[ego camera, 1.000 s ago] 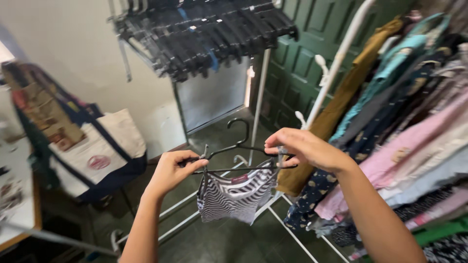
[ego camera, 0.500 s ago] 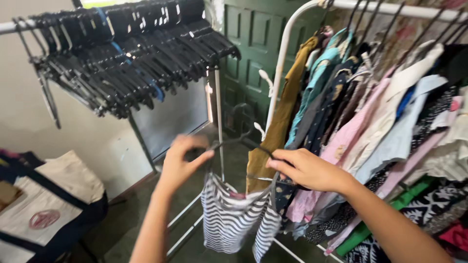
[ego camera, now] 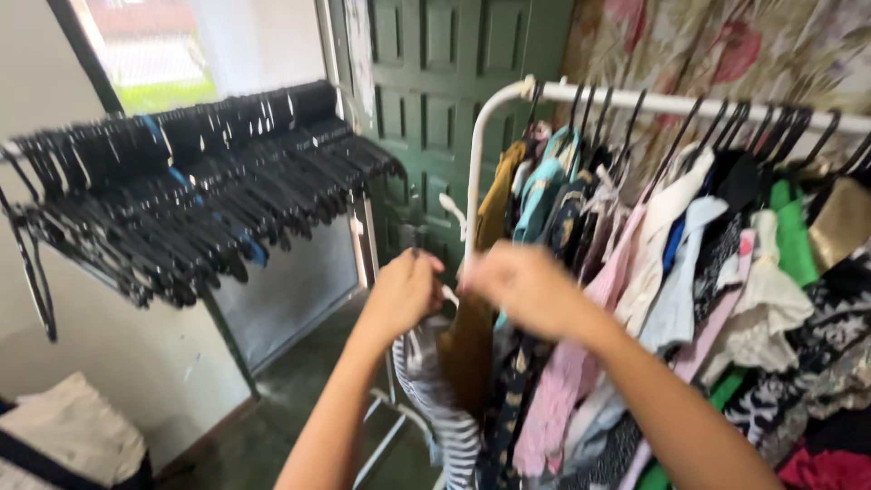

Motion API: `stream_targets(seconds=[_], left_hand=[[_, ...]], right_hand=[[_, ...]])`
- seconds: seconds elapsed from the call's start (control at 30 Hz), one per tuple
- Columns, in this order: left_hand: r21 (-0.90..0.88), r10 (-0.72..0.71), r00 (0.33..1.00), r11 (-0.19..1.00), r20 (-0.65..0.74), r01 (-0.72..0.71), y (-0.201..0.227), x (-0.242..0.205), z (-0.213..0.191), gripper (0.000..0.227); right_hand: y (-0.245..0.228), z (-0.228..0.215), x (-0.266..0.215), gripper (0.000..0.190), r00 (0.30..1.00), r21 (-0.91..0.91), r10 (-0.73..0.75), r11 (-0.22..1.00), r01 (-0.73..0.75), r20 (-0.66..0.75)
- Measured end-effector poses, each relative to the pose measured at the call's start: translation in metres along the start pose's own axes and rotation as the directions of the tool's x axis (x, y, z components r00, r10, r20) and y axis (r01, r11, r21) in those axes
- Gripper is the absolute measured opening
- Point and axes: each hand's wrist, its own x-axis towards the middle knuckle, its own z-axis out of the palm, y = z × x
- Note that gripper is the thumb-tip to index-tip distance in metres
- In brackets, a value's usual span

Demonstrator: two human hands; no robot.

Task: The person picks up various garments from a pile, places them on hangers, and hangs them on a clothing rack. The person handles shirts, shorts, and other clothing items one at a time, placing each on a hanger before moving it to the rack.

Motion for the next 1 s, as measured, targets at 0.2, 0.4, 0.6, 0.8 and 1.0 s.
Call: stream_targets(seconds=[0.2,0.4,0.6,0.8,1.0], left_hand=[[0.397,0.202,0.979,0.9,-0.017,-0.179,-0.007,0.068,-0.024,0.033],[0.584,0.43,0.9,0.715,0.067,-0.385,-0.007,0.104,-0.024,0.025],[0.35,0.255,0.967,0.907,-0.011,-0.235,0.015,0.1,-0.025,0.035],[0.233,0.141,0.99,0.962,0.027,-0.143,0.023,0.094,-0.021,0.036],[0.253,0.271,0.962,0.93,0.013,-0.266,-0.001,0.103,-0.012,0.036]], right_hand=[[0.147,-0.044,0.171,0.033,0.777,-0.368,-0.189,0.928,-0.059,-0.601],[0.211,-0.053,0.223,0.028,0.691,-0.318,-0.088,0.924,-0.213,-0.718],[0.197,-0.06,0.222,0.024,0.599,-0.217,-0.076,0.962,-0.167,-0.797],[0.186,-0.062,0.219,0.021,0.492,-0.235,-0.196,0.972,-0.017,-0.848],[0.182,-0.065,0.23,0.022,0.555,-0.318,-0.293,0.947,0.053,-0.779]])
